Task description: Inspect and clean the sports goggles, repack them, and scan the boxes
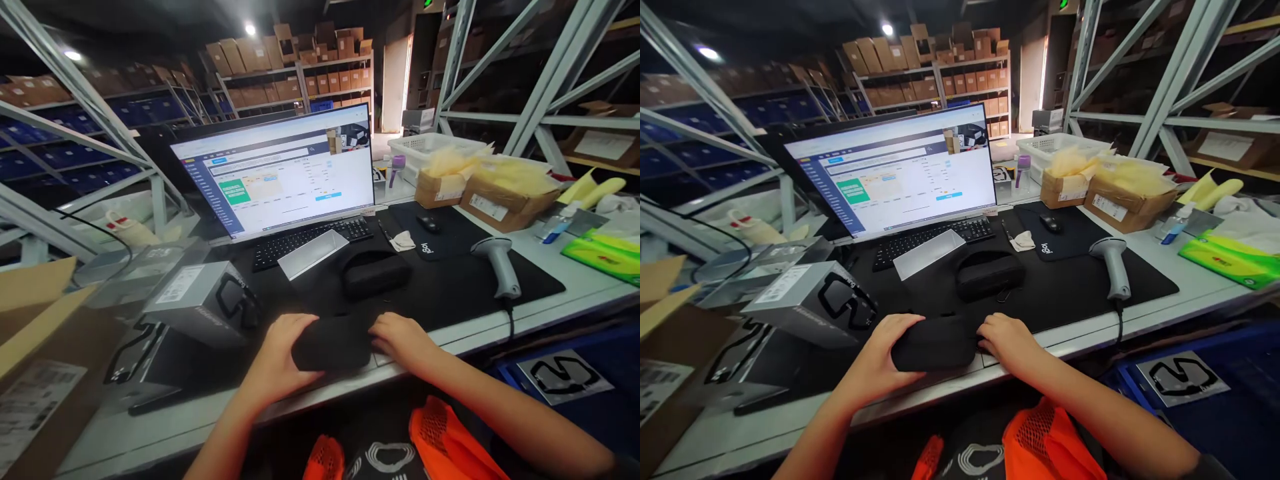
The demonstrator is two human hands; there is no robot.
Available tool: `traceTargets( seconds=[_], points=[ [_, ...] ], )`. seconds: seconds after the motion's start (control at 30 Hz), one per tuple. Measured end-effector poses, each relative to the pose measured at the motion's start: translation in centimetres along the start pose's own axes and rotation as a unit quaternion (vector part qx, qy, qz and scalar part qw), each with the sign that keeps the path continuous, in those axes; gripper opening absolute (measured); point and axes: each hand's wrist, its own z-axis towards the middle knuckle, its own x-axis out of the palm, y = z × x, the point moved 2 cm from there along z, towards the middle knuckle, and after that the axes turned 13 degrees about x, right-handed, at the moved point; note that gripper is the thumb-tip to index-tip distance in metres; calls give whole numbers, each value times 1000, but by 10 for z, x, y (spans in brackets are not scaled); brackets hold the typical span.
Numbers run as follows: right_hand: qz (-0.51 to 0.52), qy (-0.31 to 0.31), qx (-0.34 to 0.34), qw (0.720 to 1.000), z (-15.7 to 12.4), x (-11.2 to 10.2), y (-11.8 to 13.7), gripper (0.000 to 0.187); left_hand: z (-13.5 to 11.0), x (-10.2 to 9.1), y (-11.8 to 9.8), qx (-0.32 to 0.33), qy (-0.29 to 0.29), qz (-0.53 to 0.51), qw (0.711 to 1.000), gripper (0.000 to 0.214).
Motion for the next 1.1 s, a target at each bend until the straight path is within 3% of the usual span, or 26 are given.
traceTargets(
  seconds=[0.2, 0.37, 0.5, 0.63, 0.7, 0.8, 0.83, 0.9, 0.97, 1.03, 1.1],
  points=[
    [9, 42, 38, 998, 7, -7, -4, 14, 0, 4, -8, -22, -2, 39, 999, 75],
    [77, 117, 19, 990, 12, -48, -4, 39, 7, 0, -15, -44, 32, 60, 997, 84],
    [154, 222, -31, 962, 38, -80, 51, 39, 14, -5, -19, -26, 51, 44, 997, 80],
    [175, 306, -93, 931, 68, -70, 124, 33, 12, -5, -14, -43, 40, 20, 998, 46],
    [189, 305, -106, 927, 75, -56, 143, 32, 4, -3, -5, -65, 4, -1, 998, 48],
    [272, 201, -170, 925, 76, -43, 141, 34, -16, 4, 8, -77, -132, -18, 988, 86],
    [312, 159, -196, 916, 74, -42, 134, 35, -25, 8, 10, -94, -208, -11, 974, 100],
    [377, 99, -223, 894, 69, -42, 118, 42, -40, 21, 9, -144, -372, -15, 917, 115],
    [421, 73, -226, 875, 63, -43, 106, 46, -45, 38, 2, -163, -467, -126, 860, 112],
    [419, 76, -258, 867, 53, -45, 105, 49, -38, 52, -9, -105, -430, -311, 841, 128],
    [361, 95, -312, 874, 42, -47, 112, 54, -29, 56, -15, -66, -371, -432, 820, 131]
  ],
)
